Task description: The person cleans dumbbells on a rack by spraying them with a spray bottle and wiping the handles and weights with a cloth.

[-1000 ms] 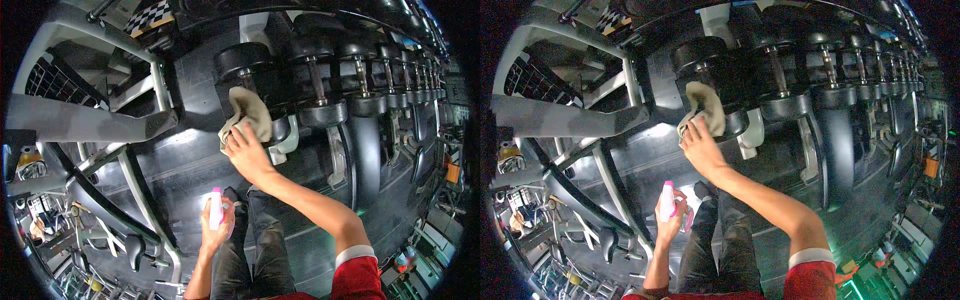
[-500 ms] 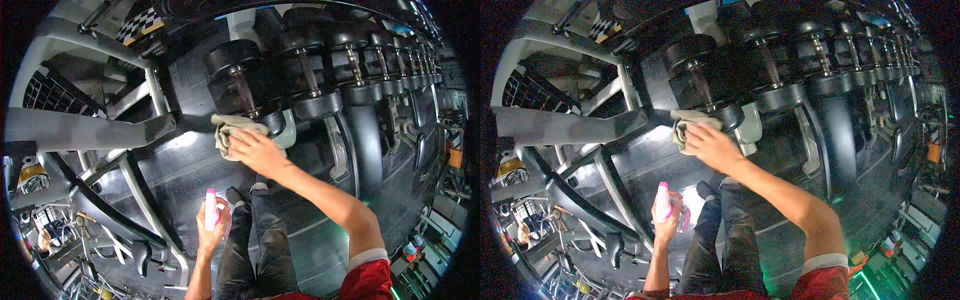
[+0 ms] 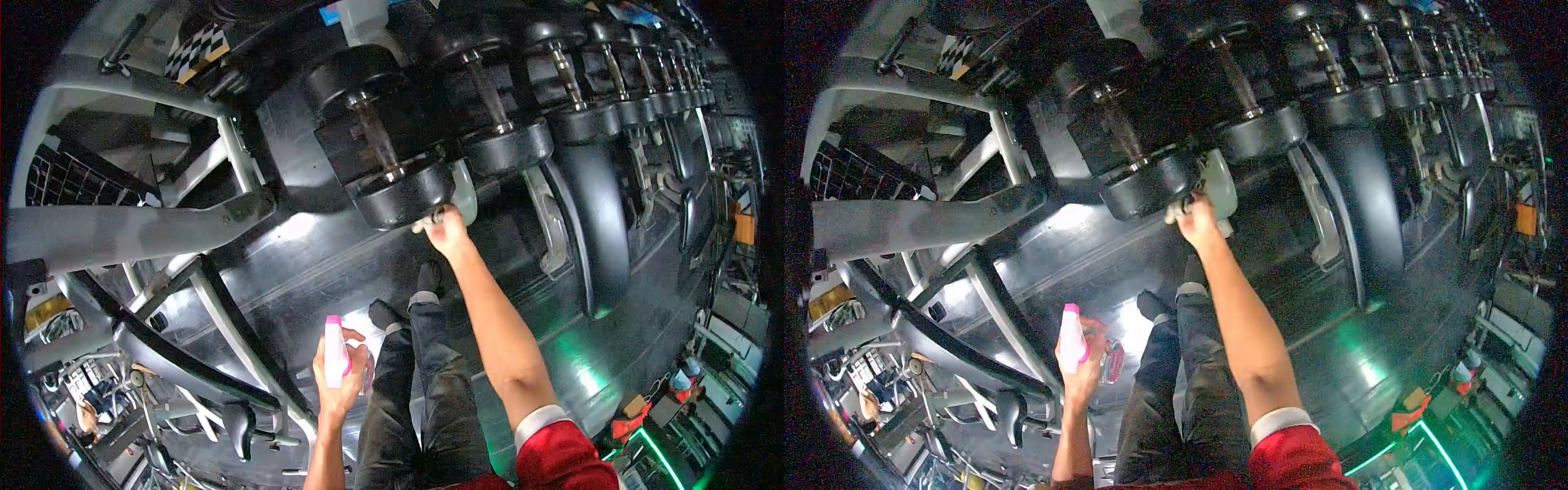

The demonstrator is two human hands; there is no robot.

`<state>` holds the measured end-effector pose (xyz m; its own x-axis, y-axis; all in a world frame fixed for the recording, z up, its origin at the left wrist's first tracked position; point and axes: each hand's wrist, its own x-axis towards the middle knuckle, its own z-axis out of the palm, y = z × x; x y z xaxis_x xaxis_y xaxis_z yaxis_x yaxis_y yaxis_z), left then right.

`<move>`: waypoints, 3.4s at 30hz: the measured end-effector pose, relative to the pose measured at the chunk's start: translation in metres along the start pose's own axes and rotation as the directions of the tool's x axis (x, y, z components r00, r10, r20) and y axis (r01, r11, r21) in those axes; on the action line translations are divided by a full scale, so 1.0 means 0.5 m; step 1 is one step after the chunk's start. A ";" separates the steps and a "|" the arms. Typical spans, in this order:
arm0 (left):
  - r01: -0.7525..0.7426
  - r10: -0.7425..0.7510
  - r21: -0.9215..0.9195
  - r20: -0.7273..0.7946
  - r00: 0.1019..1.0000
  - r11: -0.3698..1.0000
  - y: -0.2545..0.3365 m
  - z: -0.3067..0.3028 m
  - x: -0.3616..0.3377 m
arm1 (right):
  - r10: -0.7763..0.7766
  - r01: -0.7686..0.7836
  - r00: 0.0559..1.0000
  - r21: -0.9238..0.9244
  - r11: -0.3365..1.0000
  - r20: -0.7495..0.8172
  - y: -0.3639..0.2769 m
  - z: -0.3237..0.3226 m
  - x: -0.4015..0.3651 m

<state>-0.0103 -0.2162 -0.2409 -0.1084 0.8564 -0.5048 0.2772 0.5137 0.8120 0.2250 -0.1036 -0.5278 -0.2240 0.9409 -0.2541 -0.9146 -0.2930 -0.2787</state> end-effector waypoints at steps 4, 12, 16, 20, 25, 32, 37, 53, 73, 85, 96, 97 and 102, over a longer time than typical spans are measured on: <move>0.036 -0.034 -0.084 0.026 0.999 0.996 0.005 0.008 -0.004 | 0.060 0.161 0.740 0.263 0.951 -0.670 0.007 0.153 0.030; -0.027 0.027 -0.017 -0.012 1.000 0.999 0.023 0.014 -0.014 | -0.398 0.438 0.725 -0.069 0.896 -0.562 0.041 0.394 -0.120; -0.171 0.164 0.096 0.079 0.983 0.981 -0.008 -0.003 -0.017 | -0.191 0.149 0.743 -0.120 0.982 -0.641 0.067 0.320 -0.159; -0.117 0.115 0.051 0.050 0.992 0.992 0.021 0.013 -0.022 | 0.089 0.293 0.715 0.412 0.863 -0.694 0.078 0.177 -0.065; -0.116 0.107 0.131 0.072 0.992 0.985 -0.006 0.011 -0.040 | 0.040 0.299 0.672 0.321 0.898 -0.739 0.063 0.248 0.032; -0.124 0.112 0.065 0.159 0.981 0.990 0.027 0.043 -0.049 | -0.400 0.411 0.675 -0.134 0.902 -0.620 0.135 0.385 -0.113; -0.153 0.152 0.062 0.023 0.988 0.986 0.039 0.044 -0.062 | 0.146 0.122 0.896 0.549 0.827 -0.419 0.121 0.242 -0.145; -0.096 0.097 -0.021 0.102 0.990 0.995 0.131 -0.042 -0.174 | -0.038 0.128 0.962 0.323 0.938 -0.269 -0.029 0.413 -0.182; -0.461 0.568 -0.442 0.144 0.811 0.770 0.348 -0.172 -0.451 | -0.261 0.022 0.920 -0.626 0.779 -0.292 -0.234 0.834 -0.758; -0.443 0.553 -0.348 0.352 0.755 0.826 0.414 -0.092 -0.428 | -0.229 0.150 0.941 -0.297 0.943 -0.249 -0.315 0.890 -0.731; -0.486 0.633 -0.513 0.153 0.759 0.708 0.482 0.034 -0.365 | -0.196 0.164 0.968 -0.195 0.967 -0.158 -0.438 0.888 -0.616; -0.508 0.640 -0.529 0.089 0.764 0.680 0.499 0.045 -0.364 | -0.198 0.169 0.972 -0.208 0.963 -0.127 -0.449 0.903 -0.604; -0.534 0.619 -0.470 0.033 0.785 0.703 0.542 0.059 -0.319 | -0.194 0.182 0.980 -0.206 0.961 -0.038 -0.485 0.929 -0.532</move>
<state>0.1104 -0.2153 0.0510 0.1178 0.9883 0.0968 -0.1959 -0.0724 0.9779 0.3499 -0.2039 0.0377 -0.0293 0.9726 -0.2306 -0.8506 -0.1454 -0.5053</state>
